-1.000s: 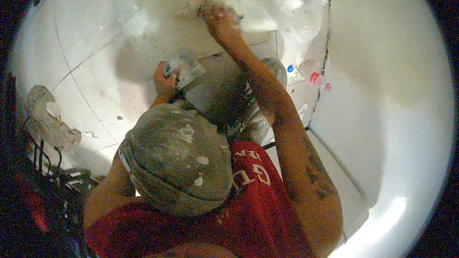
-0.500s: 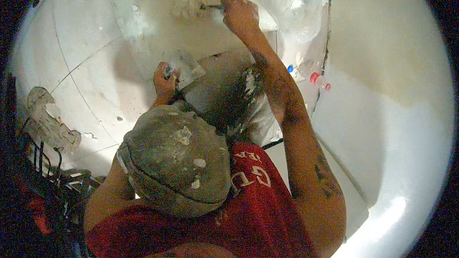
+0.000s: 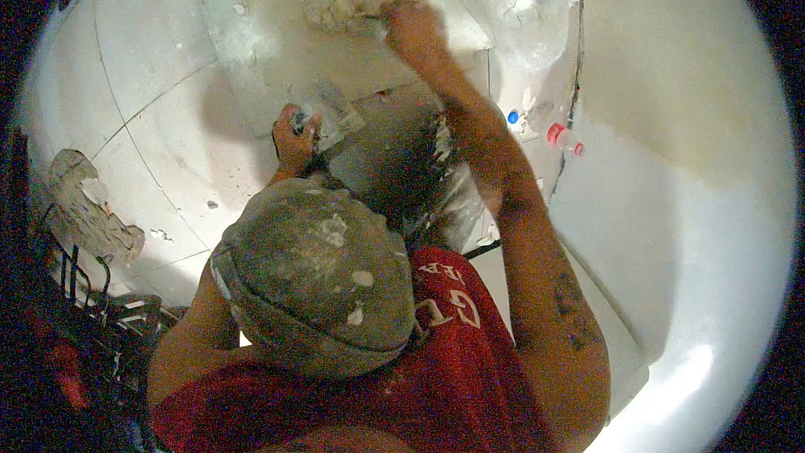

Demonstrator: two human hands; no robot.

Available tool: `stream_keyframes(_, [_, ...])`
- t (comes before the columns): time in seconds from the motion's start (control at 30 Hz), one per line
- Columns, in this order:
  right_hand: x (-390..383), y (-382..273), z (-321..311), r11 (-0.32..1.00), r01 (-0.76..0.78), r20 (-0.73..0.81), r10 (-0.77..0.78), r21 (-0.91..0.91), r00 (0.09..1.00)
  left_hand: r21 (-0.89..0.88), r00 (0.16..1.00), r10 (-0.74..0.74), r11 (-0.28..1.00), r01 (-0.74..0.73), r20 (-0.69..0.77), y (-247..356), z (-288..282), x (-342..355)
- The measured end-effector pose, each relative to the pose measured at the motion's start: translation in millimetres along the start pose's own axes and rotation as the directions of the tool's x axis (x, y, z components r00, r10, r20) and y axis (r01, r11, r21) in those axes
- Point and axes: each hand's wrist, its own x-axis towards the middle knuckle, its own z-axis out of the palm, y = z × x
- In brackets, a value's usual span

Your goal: Mixing and applying joint compound or plaster to a surface using putty knives.

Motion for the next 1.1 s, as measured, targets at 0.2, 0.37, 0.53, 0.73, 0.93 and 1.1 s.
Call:
stream_keyframes(0.2, [-12.3, -6.9, 17.3, 0.997, 0.019, -0.183, -0.034, -0.081, 0.982, -0.046, 1.000, 0.025, 0.999, -0.024, 0.002, 9.4, 8.8, 0.6])
stream_keyframes(0.37, [24.6, 8.6, -36.2, 0.993, -0.120, 0.149, 0.117, 0.012, 0.982, 0.062, 0.998, 0.066, 0.996, -0.064, -0.019, -5.8, -2.2, -1.2])
stream_keyframes(0.53, [3.2, -6.2, -5.1, 0.994, 0.108, -0.048, -0.108, -0.003, 0.993, 0.029, 0.997, 0.075, 0.997, -0.075, -0.014, -10.3, 0.8, -1.0])
stream_keyframes(0.73, [7.3, -4.8, 2.7, 0.975, -0.139, 0.038, 0.148, -0.173, 0.988, 0.071, 1.000, 0.031, 0.997, -0.030, -0.007, -1.7, 3.4, -1.6])
stream_keyframes(0.93, [20.7, 13.1, -29.1, 0.989, -0.120, 0.051, 0.116, 0.089, 0.992, 0.025, 0.999, 0.031, 0.999, -0.031, 0.009, -12.1, -0.2, -6.4])
stream_keyframes(1.1, [17.2, 6.8, -13.4, 0.999, 0.030, -0.096, -0.031, -0.013, 0.995, 0.082, 1.000, 0.003, 0.997, -0.003, -0.001, -10.9, -1.6, -4.1])
